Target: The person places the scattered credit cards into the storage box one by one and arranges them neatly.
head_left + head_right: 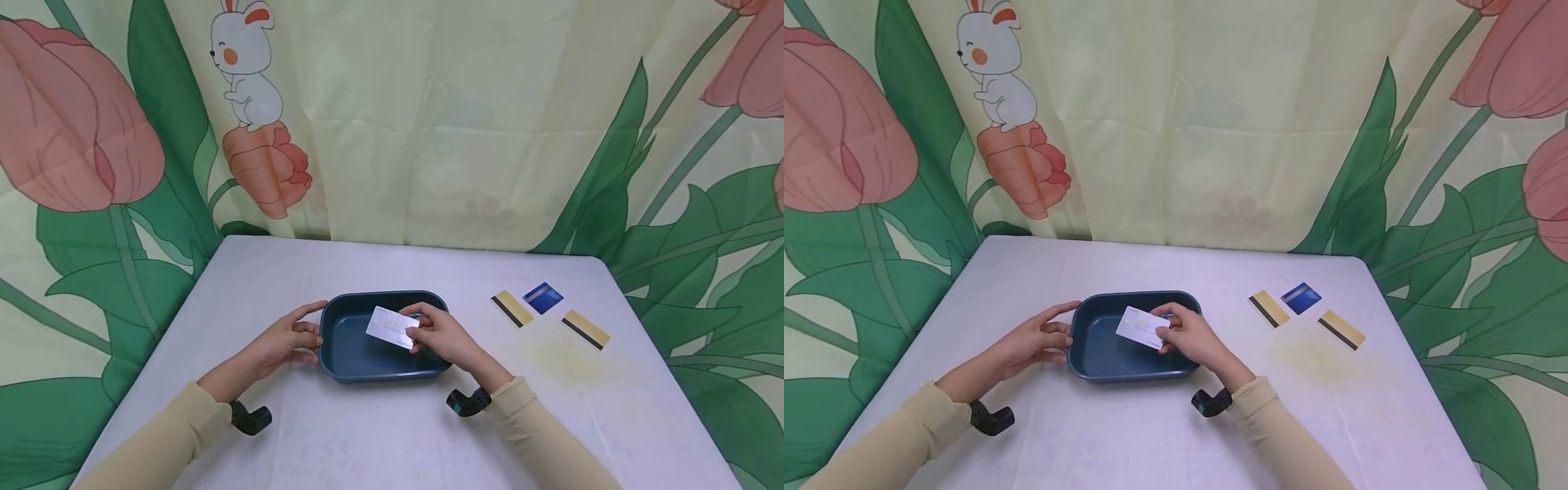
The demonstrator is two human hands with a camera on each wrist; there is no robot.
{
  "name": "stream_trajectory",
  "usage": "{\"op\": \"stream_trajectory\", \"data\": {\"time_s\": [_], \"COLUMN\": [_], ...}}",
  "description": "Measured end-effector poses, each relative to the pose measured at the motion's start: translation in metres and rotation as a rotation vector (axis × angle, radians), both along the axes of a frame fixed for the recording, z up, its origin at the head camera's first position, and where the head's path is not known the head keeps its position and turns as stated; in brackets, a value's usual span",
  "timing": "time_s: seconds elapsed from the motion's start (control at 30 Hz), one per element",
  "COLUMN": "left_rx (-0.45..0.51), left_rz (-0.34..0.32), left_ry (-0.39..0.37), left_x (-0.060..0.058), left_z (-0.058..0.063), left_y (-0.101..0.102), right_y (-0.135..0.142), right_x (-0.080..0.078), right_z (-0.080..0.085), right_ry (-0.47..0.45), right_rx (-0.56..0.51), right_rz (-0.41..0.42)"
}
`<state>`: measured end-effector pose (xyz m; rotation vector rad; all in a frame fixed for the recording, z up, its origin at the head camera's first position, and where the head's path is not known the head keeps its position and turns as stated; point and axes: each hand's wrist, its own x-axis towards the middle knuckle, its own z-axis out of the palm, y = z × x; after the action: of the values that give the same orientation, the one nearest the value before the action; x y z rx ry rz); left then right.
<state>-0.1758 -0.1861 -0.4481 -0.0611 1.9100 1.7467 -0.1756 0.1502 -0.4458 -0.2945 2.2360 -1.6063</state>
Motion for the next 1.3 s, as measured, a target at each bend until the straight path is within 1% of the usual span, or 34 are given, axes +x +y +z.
{"op": "stream_trajectory", "data": {"time_s": [0.17, 0.3, 0.4, 0.73, 0.97, 1.3], "left_rx": [0.005, 0.011, 0.017, 0.032, 0.03, 0.032], "left_rz": [0.006, 0.0, -0.004, -0.006, 0.001, 0.0], "left_ry": [0.002, 0.004, 0.004, 0.0, -0.003, -0.009], "left_x": [0.0, 0.0, 0.0, 0.0, 0.0, 0.0], "left_z": [0.0, -0.001, -0.001, -0.002, -0.003, -0.003], "left_y": [-0.002, -0.002, -0.002, -0.001, -0.001, -0.002], "right_y": [-0.012, -0.024, -0.032, -0.046, -0.049, -0.051], "right_x": [0.0, 0.0, 0.0, 0.0, -0.001, 0.0], "right_z": [-0.001, -0.002, -0.003, -0.009, -0.014, -0.016], "right_ry": [0.01, 0.018, 0.013, 0.005, -0.022, 0.01], "right_rx": [0.014, 0.028, 0.019, 0.028, 0.103, 0.19], "right_rz": [0.017, 0.066, 0.094, 0.116, 0.129, 0.165]}}
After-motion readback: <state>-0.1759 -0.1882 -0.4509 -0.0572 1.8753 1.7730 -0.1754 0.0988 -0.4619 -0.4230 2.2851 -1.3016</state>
